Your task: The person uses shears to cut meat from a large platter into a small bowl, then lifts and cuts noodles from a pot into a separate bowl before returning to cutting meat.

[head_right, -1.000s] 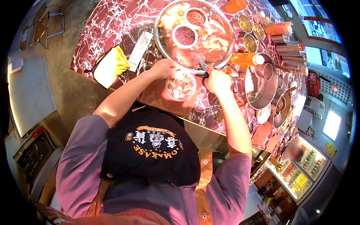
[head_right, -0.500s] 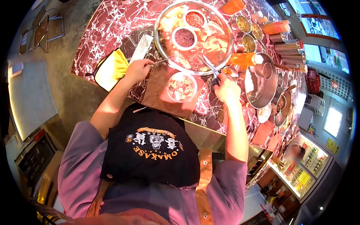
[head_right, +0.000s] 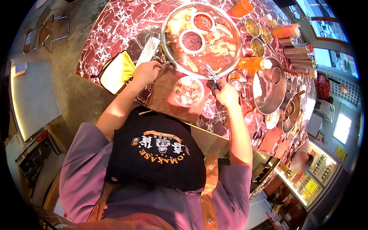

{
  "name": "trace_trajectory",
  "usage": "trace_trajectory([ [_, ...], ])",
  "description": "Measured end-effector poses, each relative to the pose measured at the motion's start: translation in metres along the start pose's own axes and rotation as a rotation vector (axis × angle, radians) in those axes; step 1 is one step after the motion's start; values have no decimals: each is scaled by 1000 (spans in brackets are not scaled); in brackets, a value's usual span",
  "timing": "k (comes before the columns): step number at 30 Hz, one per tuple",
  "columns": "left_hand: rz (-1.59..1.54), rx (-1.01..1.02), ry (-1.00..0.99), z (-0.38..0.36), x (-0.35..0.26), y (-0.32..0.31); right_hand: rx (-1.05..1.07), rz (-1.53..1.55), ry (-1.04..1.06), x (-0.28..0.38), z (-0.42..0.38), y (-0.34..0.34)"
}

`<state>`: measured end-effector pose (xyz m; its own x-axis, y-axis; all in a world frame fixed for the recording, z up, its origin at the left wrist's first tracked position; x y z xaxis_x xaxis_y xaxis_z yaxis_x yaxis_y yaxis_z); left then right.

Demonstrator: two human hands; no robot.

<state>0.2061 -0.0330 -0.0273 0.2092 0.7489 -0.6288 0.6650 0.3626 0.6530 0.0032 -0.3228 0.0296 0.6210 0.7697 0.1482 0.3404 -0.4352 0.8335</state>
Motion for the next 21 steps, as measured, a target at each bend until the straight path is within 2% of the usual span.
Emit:
trace_trajectory([
  [4, -97, -10, -35, 13, 8, -32, -33, 11, -11, 5, -22, 19],
  [7, -301, -1, -132, 12, 7, -47, -79, 54, 3, 9, -42, 37],
  [12, -377, -24, -210, 6, 3, -56, -20, 88, 70, 19, -47, 62],
  [14, -303, 27, -228, 8, 3, -60, -70, -117, 159, 30, -41, 72],
  [15, -308, 23, -228, 8, 3, -61, 37, -117, 102, 41, -38, 81],
  [16, -332, 17, -240, 8, 3, -61, 36, -123, 105, 42, -33, 82],
  [18, -359, 2, -243, 7, 6, -64, -53, -309, 280, 57, -26, 85],
  [21, -414, -46, -302, 5, 4, -64, 15, -386, 272, 72, -12, 90],
])
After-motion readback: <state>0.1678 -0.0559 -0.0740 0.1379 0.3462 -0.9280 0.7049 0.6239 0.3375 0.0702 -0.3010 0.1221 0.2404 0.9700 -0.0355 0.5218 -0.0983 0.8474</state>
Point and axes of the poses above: each hand's wrist, its own z-axis towards the middle knuckle, its own y-axis out of the back of the hand, x = y × z, the point moved 2 cm from there along z, towards the middle knuckle, and after that the axes turned 5 degrees about x, right-handed, at the moved point
